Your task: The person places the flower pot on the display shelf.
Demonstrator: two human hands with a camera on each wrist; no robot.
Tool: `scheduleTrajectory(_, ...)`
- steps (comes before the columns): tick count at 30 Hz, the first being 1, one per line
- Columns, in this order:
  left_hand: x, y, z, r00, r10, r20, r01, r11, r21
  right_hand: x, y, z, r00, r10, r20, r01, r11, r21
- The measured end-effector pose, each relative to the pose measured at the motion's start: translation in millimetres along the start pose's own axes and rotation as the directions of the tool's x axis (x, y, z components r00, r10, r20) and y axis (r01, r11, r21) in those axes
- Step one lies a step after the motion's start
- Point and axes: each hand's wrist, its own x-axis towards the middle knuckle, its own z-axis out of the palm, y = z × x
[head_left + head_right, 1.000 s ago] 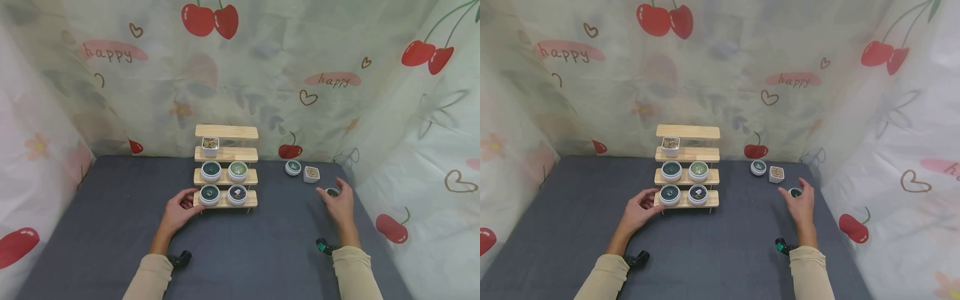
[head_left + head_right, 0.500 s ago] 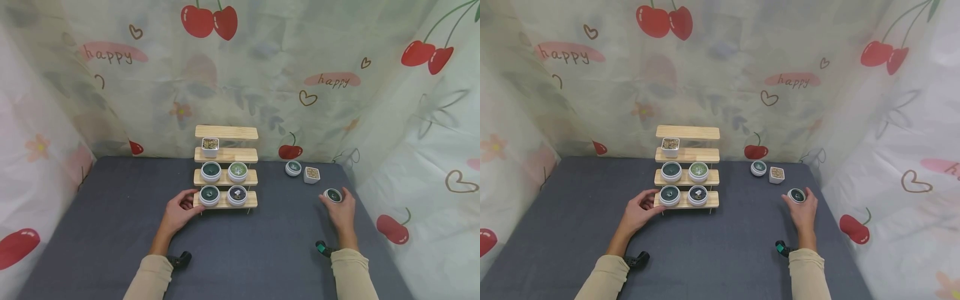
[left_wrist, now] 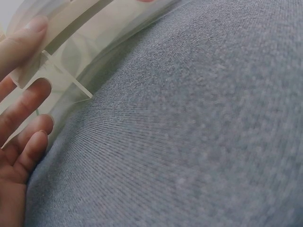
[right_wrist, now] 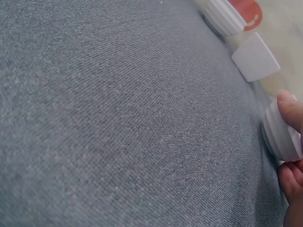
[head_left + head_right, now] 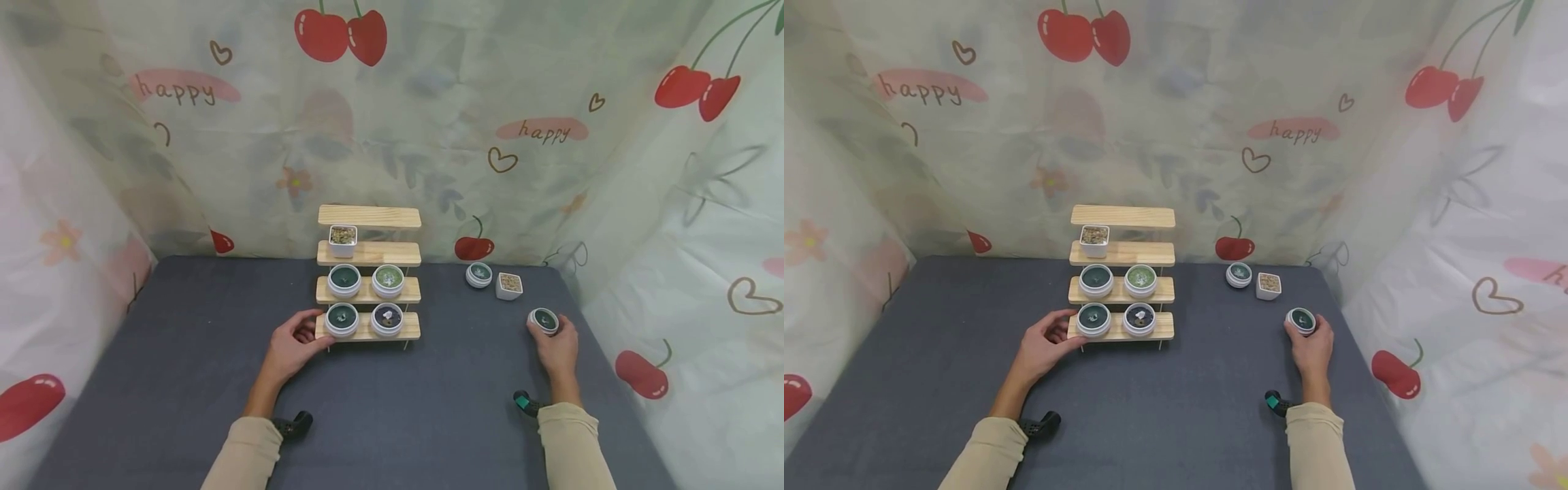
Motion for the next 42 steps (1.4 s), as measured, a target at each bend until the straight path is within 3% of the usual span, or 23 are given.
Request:
scheduleTrajectory(12,-0.8,0.9,-0.6,1.000,-0.011,-0.009,0.011,1.000,0.013,1.4,2.7,4.1,1.000,-0.019,-0.020,0.019,1.000,0.021)
scheduleTrajectory(20,-0.2,2.0,-1.6,1.000,-0.009,-0.006,0.009,1.000,0.006,-0.2,-15.8,4.5,0.999,-0.048,-0.001,0.048,0.994,0.098)
scheduleTrajectory(35,0.2,-2.1,0.5,1.000,0.000,-0.004,0.000,1.000,0.014,-12.9,-97.6,9.3,0.986,-0.150,0.071,0.132,0.969,0.208)
scheduleTrajectory(42,0.4,-1.1,0.5,1.000,0.001,-0.006,-0.001,1.000,0.005,-22.4,-133.9,20.2,0.963,-0.232,0.135,0.164,0.907,0.388)
